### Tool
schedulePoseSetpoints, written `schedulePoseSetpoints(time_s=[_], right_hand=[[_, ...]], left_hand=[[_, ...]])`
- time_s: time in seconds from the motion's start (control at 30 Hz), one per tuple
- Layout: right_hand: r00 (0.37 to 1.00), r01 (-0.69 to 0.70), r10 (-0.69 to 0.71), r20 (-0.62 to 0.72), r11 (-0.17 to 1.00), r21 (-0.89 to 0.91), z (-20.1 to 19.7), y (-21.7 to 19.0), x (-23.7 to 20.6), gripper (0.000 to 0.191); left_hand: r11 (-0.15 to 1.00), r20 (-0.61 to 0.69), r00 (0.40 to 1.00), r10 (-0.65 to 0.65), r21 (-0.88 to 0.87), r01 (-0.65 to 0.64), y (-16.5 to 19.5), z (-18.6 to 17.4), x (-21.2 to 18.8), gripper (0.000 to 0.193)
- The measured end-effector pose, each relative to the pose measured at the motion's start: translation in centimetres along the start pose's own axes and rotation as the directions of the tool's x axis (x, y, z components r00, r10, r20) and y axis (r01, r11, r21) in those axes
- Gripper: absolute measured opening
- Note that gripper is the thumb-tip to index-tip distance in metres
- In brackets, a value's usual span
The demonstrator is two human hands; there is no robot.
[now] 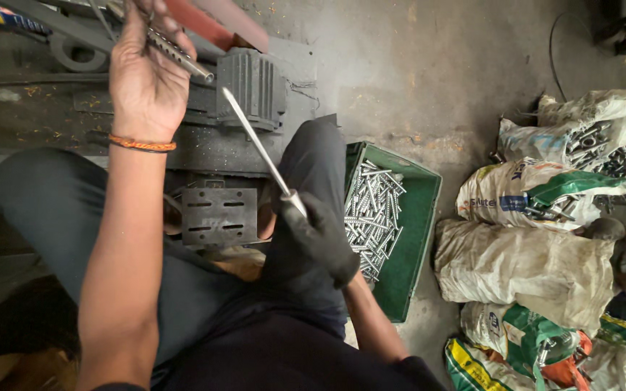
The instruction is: The person sits on the floor and holds cylindrical metal components against a running bench grinder, rotating and repositioning each part to grind its surface. They take additional parts from a wooden box and a green bin of fasteners nearby and continue grinding them one at a time.
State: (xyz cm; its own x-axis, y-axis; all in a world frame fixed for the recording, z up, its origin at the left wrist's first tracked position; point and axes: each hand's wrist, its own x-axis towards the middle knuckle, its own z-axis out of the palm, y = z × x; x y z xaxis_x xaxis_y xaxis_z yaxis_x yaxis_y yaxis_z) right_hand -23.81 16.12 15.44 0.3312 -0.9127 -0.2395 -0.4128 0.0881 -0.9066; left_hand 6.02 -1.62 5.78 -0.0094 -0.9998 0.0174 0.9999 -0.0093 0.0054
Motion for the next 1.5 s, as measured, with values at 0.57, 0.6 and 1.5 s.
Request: schedulePoseSetpoints(time_s=[0.57, 0.6, 1.5], right_hand=[[0.967, -0.209, 0.151, 0.204, 0.929, 0.304, 2.5, -1.4, 9.7, 0.024], [0.970, -0.190, 0.128, 0.205, 0.930, 0.316, 2.9, -0.8, 11.2, 0.022], [0.986, -0.061, 0.035, 0.163, 0.986, 0.158, 12.2, 6.0, 27.1, 0.026]], left_hand=[[0.564, -0.103, 0.977, -0.185, 0.804, 0.191, -7.1, 5.4, -4.0, 0.033], [0.495, -0.120, 0.976, -0.183, 0.846, 0.197, -7.2, 4.7, -3.9, 0.038], [0.811, -0.702, 0.706, 0.092, 0.464, 0.356, -4.9, -7.8, -2.5, 0.022]])
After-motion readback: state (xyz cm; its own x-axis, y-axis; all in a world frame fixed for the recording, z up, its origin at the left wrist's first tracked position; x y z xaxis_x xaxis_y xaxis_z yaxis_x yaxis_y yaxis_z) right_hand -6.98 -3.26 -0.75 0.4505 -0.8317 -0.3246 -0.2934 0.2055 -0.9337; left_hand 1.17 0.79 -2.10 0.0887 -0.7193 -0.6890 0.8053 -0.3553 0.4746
